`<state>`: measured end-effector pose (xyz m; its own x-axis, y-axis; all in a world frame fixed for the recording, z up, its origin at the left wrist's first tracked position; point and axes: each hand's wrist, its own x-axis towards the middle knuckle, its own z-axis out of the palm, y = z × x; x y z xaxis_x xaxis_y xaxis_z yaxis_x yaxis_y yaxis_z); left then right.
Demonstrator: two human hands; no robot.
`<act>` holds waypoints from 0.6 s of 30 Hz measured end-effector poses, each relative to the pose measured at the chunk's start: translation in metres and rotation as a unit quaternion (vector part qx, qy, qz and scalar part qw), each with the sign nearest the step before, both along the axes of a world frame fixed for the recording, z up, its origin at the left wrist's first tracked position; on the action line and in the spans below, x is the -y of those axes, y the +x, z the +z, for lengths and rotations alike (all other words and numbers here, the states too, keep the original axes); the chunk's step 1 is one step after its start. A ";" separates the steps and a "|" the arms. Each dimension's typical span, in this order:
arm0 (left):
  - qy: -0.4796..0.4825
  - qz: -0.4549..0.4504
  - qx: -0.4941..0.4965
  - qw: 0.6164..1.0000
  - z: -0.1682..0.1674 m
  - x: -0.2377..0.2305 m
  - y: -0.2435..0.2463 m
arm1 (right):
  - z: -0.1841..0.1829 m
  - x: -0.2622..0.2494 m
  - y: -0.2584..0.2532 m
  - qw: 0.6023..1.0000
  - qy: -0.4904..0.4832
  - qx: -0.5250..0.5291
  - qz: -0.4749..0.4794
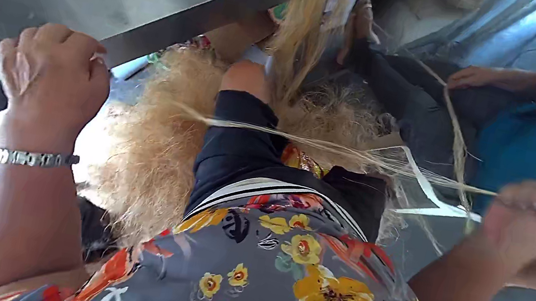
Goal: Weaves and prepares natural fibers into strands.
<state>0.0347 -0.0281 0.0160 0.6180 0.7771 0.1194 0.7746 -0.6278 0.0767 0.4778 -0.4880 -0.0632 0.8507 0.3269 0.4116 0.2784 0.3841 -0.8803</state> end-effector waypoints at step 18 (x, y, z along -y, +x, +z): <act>-0.600 -0.322 0.286 0.674 0.003 0.146 0.225 | -0.004 -0.120 -0.111 0.923 -0.109 0.063 0.363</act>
<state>0.2595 -0.1746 0.0190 0.9929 0.1191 0.0061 -0.0014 -0.0397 0.9992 0.3669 -0.3684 -0.0674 0.3238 0.8788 0.3505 0.1228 0.3283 -0.9366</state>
